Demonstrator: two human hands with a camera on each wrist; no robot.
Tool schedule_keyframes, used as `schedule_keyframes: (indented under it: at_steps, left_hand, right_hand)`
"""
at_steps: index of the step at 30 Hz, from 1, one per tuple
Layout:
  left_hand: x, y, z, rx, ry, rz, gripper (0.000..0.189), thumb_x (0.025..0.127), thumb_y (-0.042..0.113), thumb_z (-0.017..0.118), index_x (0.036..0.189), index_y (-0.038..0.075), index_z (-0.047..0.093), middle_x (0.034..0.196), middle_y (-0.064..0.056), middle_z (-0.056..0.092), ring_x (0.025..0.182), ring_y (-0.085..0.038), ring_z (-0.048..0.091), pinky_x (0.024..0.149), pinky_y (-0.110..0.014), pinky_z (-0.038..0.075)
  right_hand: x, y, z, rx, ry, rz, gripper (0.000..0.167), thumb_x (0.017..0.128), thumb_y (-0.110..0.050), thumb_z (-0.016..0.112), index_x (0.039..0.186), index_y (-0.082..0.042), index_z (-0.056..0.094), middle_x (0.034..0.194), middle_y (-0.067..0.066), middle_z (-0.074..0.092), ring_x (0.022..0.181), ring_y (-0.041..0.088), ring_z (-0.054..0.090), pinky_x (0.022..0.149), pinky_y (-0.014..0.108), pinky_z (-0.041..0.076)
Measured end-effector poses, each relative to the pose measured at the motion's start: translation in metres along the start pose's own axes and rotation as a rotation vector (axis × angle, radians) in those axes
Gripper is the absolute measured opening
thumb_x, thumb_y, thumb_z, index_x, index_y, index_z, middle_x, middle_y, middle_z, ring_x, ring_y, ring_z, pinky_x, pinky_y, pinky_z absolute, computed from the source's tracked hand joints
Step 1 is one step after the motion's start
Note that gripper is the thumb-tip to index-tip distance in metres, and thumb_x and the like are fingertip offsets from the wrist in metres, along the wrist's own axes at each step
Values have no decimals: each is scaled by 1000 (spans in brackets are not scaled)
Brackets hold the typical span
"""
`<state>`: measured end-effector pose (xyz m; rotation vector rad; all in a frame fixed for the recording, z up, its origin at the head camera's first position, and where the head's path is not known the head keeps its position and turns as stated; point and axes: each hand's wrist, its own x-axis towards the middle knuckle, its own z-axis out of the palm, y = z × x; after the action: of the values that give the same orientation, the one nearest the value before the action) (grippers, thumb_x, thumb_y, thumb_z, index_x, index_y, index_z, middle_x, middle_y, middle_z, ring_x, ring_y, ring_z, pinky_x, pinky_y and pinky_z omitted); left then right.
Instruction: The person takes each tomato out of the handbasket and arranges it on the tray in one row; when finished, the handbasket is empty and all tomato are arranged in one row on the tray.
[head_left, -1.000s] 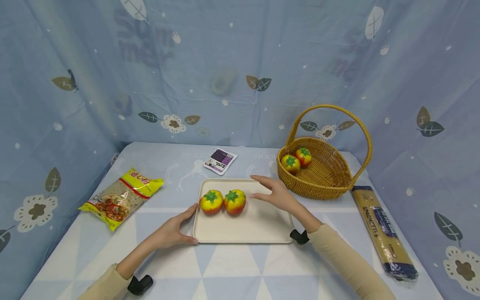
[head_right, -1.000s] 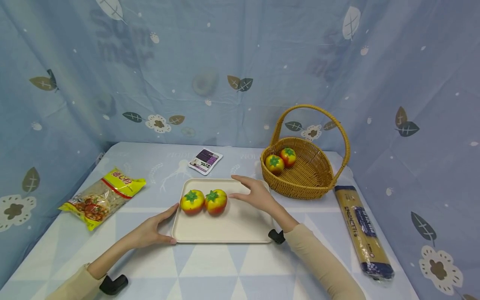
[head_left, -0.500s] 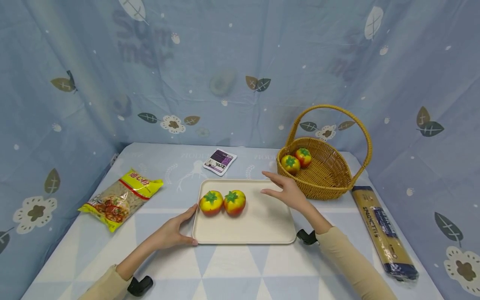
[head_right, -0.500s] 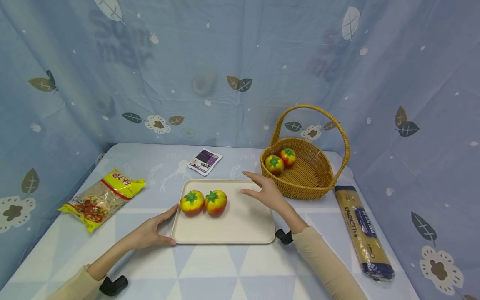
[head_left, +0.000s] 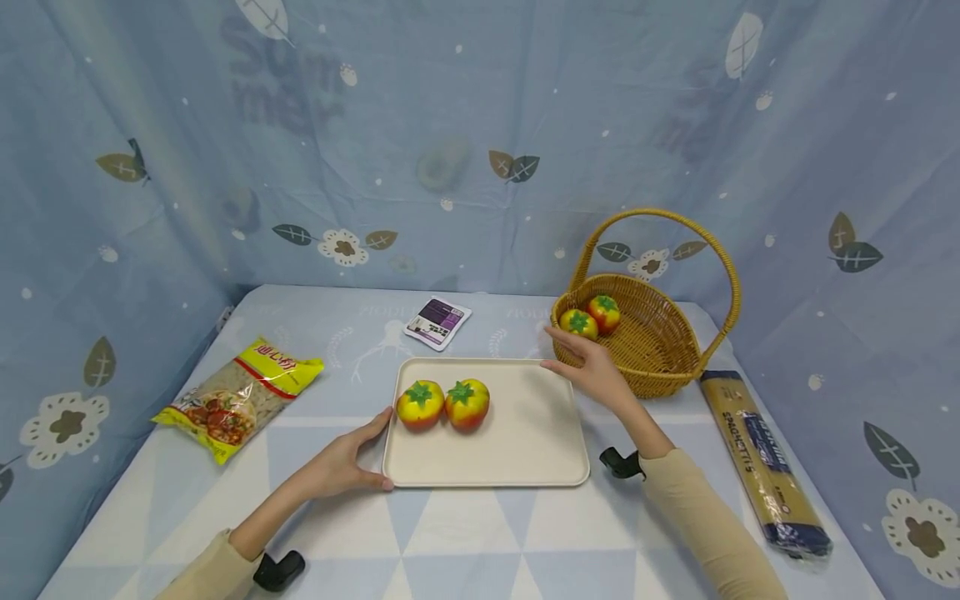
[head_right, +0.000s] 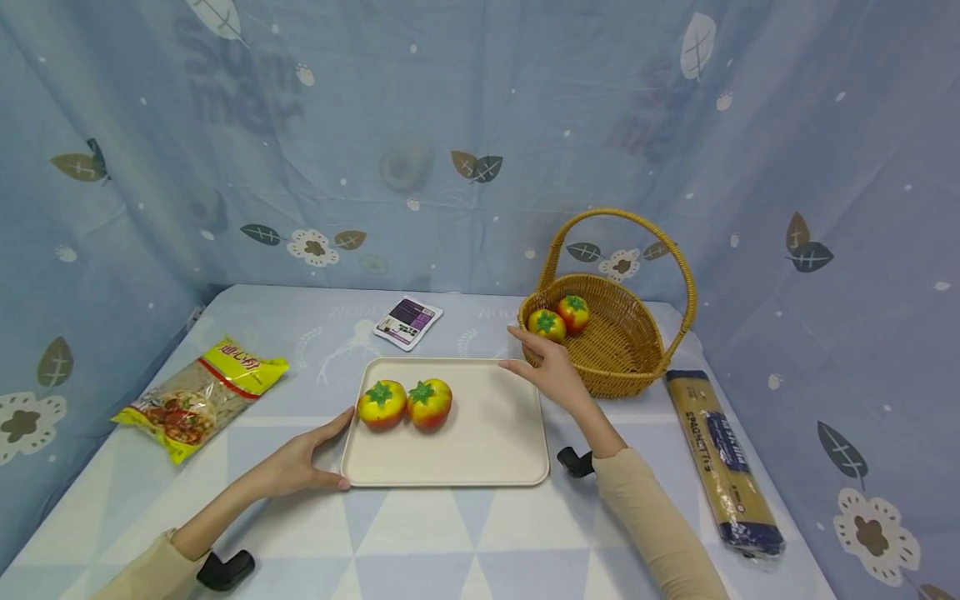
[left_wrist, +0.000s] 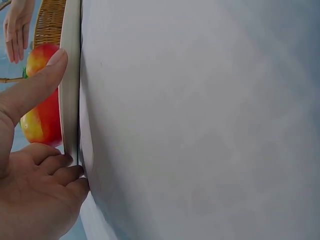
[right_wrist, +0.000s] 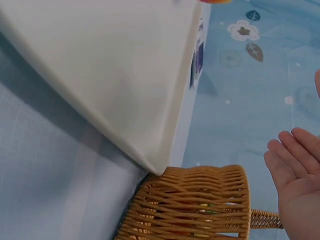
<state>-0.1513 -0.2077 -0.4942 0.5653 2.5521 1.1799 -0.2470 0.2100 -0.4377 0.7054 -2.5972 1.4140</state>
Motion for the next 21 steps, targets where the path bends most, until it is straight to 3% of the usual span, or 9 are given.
schedule_keyframes:
  at_steps: [9,16,21]
  left_hand:
    - [1,-1,0,4,0,-2,112,68,35,87,152,1,22,155,-20,24,140,-40,24,113,-54,22]
    - [1,-1,1,2,-5,-17,112,68,35,87,152,2,21,155,-18,22,141,-40,23,113,-54,21]
    - [1,0,0,-2,-10,-23,113,68,36,87,153,3,20,156,-18,21,141,-39,21,114,-54,20]
  right_hand:
    - [-2,7,-11,55,9,23,60,88,-19,71,141,-3,48,143,19,47,132,33,43,107,47,38]
    - [1,16,-27,-58,70,76,60,89,-25,71,139,0,49,140,21,49,127,40,47,103,51,41]
    - [5,23,-36,-104,110,83,59,90,-27,70,139,-1,50,140,20,49,127,39,47,102,51,43]
